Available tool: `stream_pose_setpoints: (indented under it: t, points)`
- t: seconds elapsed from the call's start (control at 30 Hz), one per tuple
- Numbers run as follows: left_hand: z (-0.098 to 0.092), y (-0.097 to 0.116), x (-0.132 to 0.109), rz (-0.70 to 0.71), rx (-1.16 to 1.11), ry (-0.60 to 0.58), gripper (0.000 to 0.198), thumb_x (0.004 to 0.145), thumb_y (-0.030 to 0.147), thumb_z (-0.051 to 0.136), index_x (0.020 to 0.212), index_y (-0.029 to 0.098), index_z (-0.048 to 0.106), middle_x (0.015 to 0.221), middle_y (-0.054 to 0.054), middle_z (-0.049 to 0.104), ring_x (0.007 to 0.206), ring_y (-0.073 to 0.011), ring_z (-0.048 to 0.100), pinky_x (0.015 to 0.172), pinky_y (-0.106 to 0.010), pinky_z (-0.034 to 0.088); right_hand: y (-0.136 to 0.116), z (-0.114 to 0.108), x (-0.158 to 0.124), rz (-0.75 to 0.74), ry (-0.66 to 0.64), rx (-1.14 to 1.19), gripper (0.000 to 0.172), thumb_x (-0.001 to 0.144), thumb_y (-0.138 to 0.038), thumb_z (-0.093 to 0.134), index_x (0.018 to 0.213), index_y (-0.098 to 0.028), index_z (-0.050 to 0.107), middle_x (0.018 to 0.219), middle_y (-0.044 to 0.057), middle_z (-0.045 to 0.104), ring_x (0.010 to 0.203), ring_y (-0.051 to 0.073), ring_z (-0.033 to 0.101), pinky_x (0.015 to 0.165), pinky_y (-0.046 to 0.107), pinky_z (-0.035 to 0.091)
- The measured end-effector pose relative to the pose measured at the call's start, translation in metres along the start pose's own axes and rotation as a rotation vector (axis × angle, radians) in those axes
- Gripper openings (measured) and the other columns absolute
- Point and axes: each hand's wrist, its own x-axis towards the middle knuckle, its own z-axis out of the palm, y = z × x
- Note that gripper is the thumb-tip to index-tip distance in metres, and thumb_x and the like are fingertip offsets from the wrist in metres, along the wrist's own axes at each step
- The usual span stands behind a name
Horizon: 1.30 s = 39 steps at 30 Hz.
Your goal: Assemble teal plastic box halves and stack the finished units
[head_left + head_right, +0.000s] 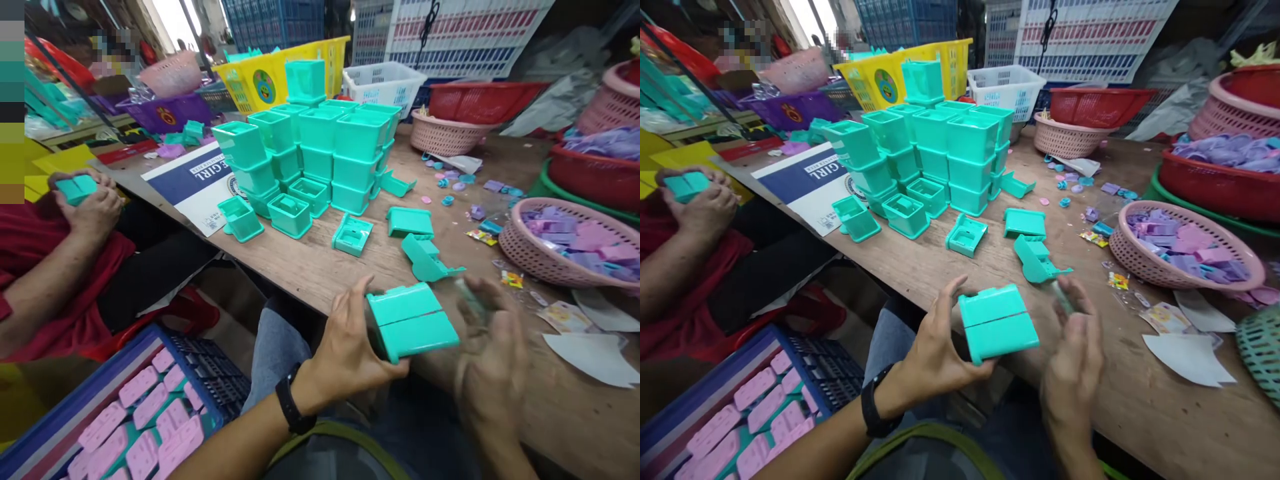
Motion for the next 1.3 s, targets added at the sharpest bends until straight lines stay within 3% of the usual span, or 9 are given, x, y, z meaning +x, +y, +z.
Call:
stream_pose_setpoints:
  t: [0.13,0.23,0.33,0.63,0.87,1.0,1.1,1.17,1.3]
  points:
    - [0.005,0.001,0.007,0.150,0.175,-0.080,0.112,0.068,0.043,0.086,0.155,0.016,0.022,0.138,-0.020,0.063,0.122,-0.0387,0.065,0.103,-0.056,0.054,-0.013,-0.005,0.009,-0.560,-0.320,-0.401,0.055,0.112,-0.051,0.029,0.134,-0.019,0.068,0.139,0.013,0.070,0.137,0.032,0.060,0.113,0.051,0.043]
    - [0.013,-0.001,0.007,0.153,0.157,-0.063,0.102,0.073,0.045,0.079,0.153,0.013,0.023,0.141,-0.022,0.061,0.123,-0.0390,0.064,0.103,-0.057,0.053,-0.013,0.003,0.015,-0.697,-0.471,-0.488,0.054,0.113,-0.049,0.028,0.121,-0.019,0.072,0.121,0.011,0.078,0.117,0.028,0.071,0.095,0.043,0.051]
    - [0.018,-0.006,0.005,0.126,0.098,-0.042,0.090,0.074,0.043,0.077,0.147,0.014,0.034,0.137,-0.021,0.062,0.122,-0.0385,0.063,0.106,-0.057,0.051,-0.007,0.008,0.017,-0.699,-0.482,-0.486,0.055,0.113,-0.045,0.025,0.106,-0.021,0.073,0.105,0.009,0.080,0.099,0.026,0.074,0.083,0.039,0.050]
    - [0.025,-0.010,0.004,0.128,-0.019,0.022,0.043,0.078,0.033,0.063,0.116,0.015,0.057,0.108,-0.016,0.069,0.101,-0.0331,0.067,0.093,-0.049,0.058,-0.007,0.009,0.002,-0.678,-0.483,-0.603,0.053,0.110,-0.053,0.026,0.106,-0.020,0.067,0.104,0.013,0.075,0.096,0.031,0.067,0.082,0.042,0.041]
    - [0.031,-0.011,0.002,-0.002,-0.016,0.074,0.047,0.069,0.029,0.072,0.112,0.020,0.056,0.104,-0.010,0.071,0.098,-0.0331,0.071,0.089,-0.049,0.061,-0.002,0.019,0.009,-0.646,-0.475,-0.586,0.047,0.110,-0.042,0.030,0.095,-0.022,0.069,0.091,0.010,0.074,0.090,0.031,0.067,0.079,0.042,0.042]
    - [0.030,-0.011,-0.006,-0.029,-0.088,0.095,0.061,0.067,0.032,0.081,0.121,0.020,0.053,0.112,-0.010,0.071,0.105,-0.0338,0.072,0.095,-0.050,0.061,-0.011,0.011,0.006,-0.627,-0.511,-0.496,0.043,0.110,-0.040,0.034,0.108,-0.022,0.073,0.108,0.010,0.076,0.109,0.030,0.068,0.093,0.043,0.045]
    - [0.026,-0.009,-0.008,-0.182,-0.154,0.162,0.075,0.063,0.035,0.088,0.126,0.023,0.049,0.116,-0.008,0.071,0.107,-0.0321,0.073,0.095,-0.047,0.062,-0.006,0.005,0.004,-0.493,-0.190,-0.298,0.041,0.109,-0.042,0.039,0.128,-0.023,0.070,0.136,0.010,0.069,0.135,0.029,0.057,0.115,0.048,0.038]
    - [0.023,-0.007,-0.008,-0.255,-0.185,0.207,0.079,0.061,0.034,0.090,0.126,0.025,0.046,0.118,-0.007,0.071,0.109,-0.0316,0.073,0.096,-0.048,0.062,0.007,0.007,0.004,-0.210,0.013,-0.038,0.041,0.107,-0.049,0.043,0.129,-0.025,0.069,0.142,0.008,0.066,0.138,0.028,0.055,0.119,0.050,0.037]
    - [0.027,-0.003,-0.011,-0.234,-0.231,0.250,0.083,0.060,0.033,0.091,0.127,0.026,0.042,0.120,-0.007,0.070,0.111,-0.0302,0.072,0.100,-0.048,0.061,0.033,0.021,0.005,0.324,-0.211,0.400,0.059,0.103,-0.070,0.033,0.112,-0.026,0.073,0.107,0.007,0.079,0.115,0.029,0.072,0.104,0.052,0.053]
